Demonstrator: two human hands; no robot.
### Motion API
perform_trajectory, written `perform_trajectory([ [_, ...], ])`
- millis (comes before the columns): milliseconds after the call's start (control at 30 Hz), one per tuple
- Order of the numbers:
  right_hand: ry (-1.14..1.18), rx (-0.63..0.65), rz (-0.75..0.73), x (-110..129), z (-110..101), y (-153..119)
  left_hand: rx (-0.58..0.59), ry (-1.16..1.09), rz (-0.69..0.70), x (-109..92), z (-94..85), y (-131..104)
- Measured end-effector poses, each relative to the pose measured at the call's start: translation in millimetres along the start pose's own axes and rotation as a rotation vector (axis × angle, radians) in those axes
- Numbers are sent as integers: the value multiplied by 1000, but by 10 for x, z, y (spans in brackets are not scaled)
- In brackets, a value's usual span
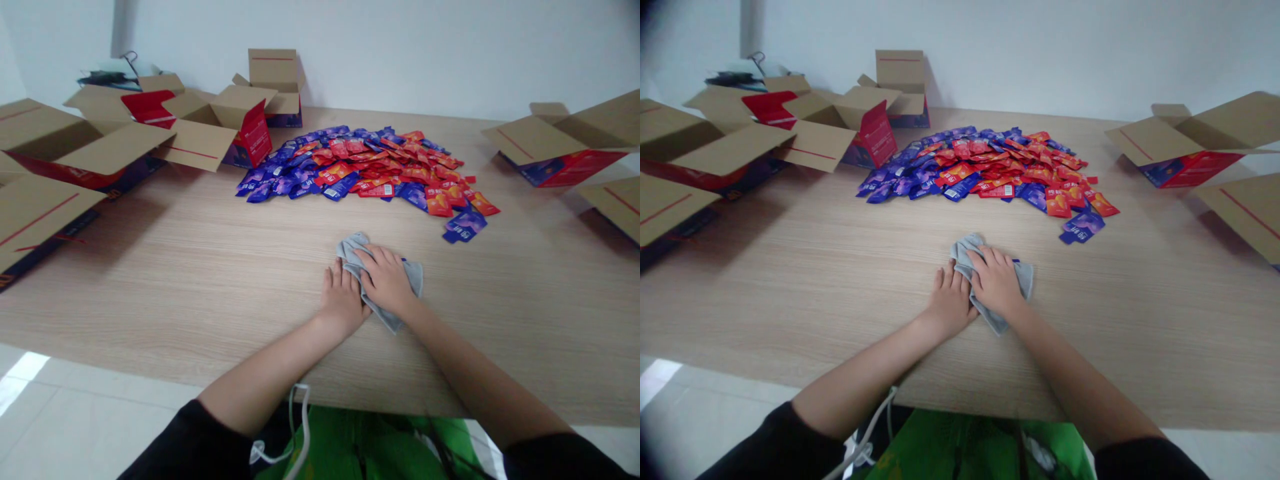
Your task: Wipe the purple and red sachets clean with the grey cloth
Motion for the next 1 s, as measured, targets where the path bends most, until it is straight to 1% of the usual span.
perform_trajectory([
  [167,-64,-54,97,-277,-87,-117,-14,-11,-34,16,16,7],
  [367,-107,-118,225,-671,-176,-381,-23,-32,-44,23,40,26],
  [533,-160,-101,288,-1004,-238,-543,-23,-37,-49,25,52,30],
  [600,-107,-110,352,-1160,-300,-538,-34,-45,-48,24,47,28],
  [667,7,-142,397,-1241,-386,-478,-39,-47,-50,23,43,27],
  [733,112,-185,386,-1177,-476,-371,-34,-44,-54,24,42,28],
  [767,149,-203,357,-1081,-509,-309,-27,-42,-54,24,41,28],
  [833,202,-229,269,-794,-528,-196,-16,-38,-53,24,34,27],
  [900,225,-207,161,-442,-456,-116,-2,-28,-42,18,23,21],
  [967,180,-129,70,-133,-312,-81,22,-16,-29,11,20,13],
  [1000,137,-84,43,-26,-235,-80,35,-10,-23,8,22,9],
])
Point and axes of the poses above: each hand's wrist, its own y-axis towards the middle knuckle, its own z-axis out of the palm, x = y × z, the point moved 7 cm from there along y, towards the middle knuckle, and after that the axes turned 1 degree about -z, right-handed, at the moved point
